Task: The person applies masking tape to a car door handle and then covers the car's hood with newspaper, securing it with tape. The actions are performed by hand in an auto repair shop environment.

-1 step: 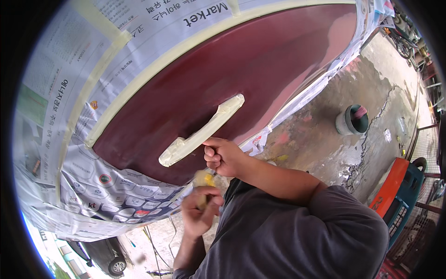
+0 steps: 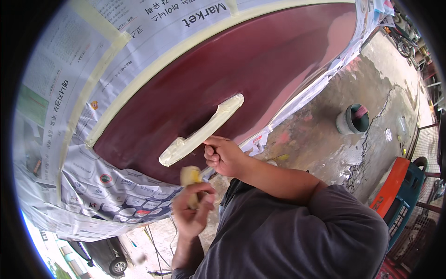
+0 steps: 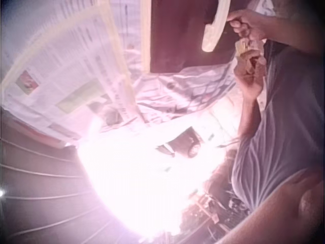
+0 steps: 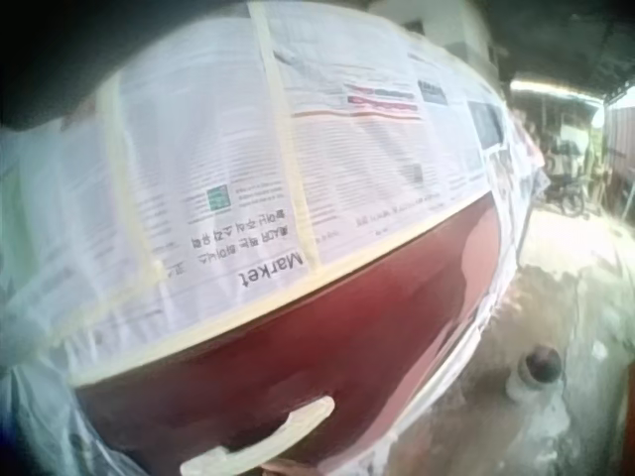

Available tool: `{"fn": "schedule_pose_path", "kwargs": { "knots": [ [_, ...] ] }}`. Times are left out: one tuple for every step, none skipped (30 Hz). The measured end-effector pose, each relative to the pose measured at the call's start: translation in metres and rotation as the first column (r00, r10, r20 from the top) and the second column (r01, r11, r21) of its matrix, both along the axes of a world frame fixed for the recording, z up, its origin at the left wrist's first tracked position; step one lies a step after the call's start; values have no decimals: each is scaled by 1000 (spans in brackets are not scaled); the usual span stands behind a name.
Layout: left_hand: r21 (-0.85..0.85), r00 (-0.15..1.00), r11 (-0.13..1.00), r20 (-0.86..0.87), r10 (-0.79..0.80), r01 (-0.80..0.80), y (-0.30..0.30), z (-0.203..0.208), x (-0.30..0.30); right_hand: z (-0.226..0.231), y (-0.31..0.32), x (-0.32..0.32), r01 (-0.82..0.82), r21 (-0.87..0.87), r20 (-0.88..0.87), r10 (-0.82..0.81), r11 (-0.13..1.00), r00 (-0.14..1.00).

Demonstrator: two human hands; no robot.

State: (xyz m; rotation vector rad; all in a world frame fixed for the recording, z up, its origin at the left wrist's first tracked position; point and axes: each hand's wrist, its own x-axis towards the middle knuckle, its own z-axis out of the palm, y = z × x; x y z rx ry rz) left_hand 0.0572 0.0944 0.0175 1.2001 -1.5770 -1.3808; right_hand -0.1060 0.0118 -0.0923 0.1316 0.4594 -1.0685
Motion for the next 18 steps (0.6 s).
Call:
{"fn": "schedule_pose_path", "kwargs": {
  "knots": [
    [-174, 996, 984, 87, 36, -20, -11, 16, 1, 2, -4, 1, 51, -28, -53, -52, 998, 997],
    [-359, 970, 922, 132, 202, -144, -11, 28, -3, 5, -4, 4, 117, -72, -100, -124, 990, 987],
    [-620, 938, 779, 212, 273, -87, -16, 40, -5, 6, -5, 7, 146, -34, -225, -150, 989, 963],
    [-736, 889, 676, 337, 309, 44, -22, 49, -8, 7, -6, 9, 158, -71, -264, -172, 985, 949],
    [-801, 802, 567, 460, 381, 190, -29, 57, -10, 7, -7, 9, 165, -99, -306, -188, 981, 933],
    [-809, 717, 519, 534, 448, 278, -37, 58, -16, 7, -7, 9, 167, -138, -350, -206, 976, 914],
    [-758, 698, 564, 597, 397, 327, -44, 57, -20, 6, -8, 9, 189, -175, -339, -239, 966, 910],
    [-683, 706, 663, 631, 323, 307, -54, 50, -28, 4, -8, 8, 160, -205, -293, -217, 966, 931],
    [-591, 717, 748, 658, 231, 301, -63, 44, -34, 3, -9, 6, 124, -212, -268, -179, 969, 947],
    [-520, 688, 794, 702, 187, 315, -71, 39, -38, 2, -9, 5, 94, -210, -248, -146, 973, 958],
    [-438, 658, 833, 743, 124, 339, -79, 34, -40, 1, -9, 4, 85, -228, -227, -138, 970, 964],
    [-353, 625, 864, 778, 58, 360, -86, 30, -43, 0, -10, 4, 83, -237, -211, -134, 968, 968],
    [-277, 570, 885, 821, 16, 375, -90, 28, -45, -1, -11, 4, 86, -258, -182, -136, 962, 974],
    [-244, 529, 897, 848, 12, 370, -95, 26, -47, -1, -11, 3, 79, -244, -189, -128, 966, 974],
    [-226, 494, 899, 870, 14, 374, -99, 25, -49, -1, -12, 4, 76, -241, -185, -123, 967, 975],
    [-208, 458, 902, 889, 14, 378, -102, 25, -51, -1, -13, 4, 73, -237, -183, -118, 969, 976],
    [-217, 484, 896, 875, 2, 388, -104, 26, -52, -2, -14, 4, 67, -230, -195, -114, 971, 974],
    [-216, 470, 894, 883, 7, 392, -106, 26, -54, -2, -15, 4, 59, -225, -209, -108, 973, 972]
  ]
}}
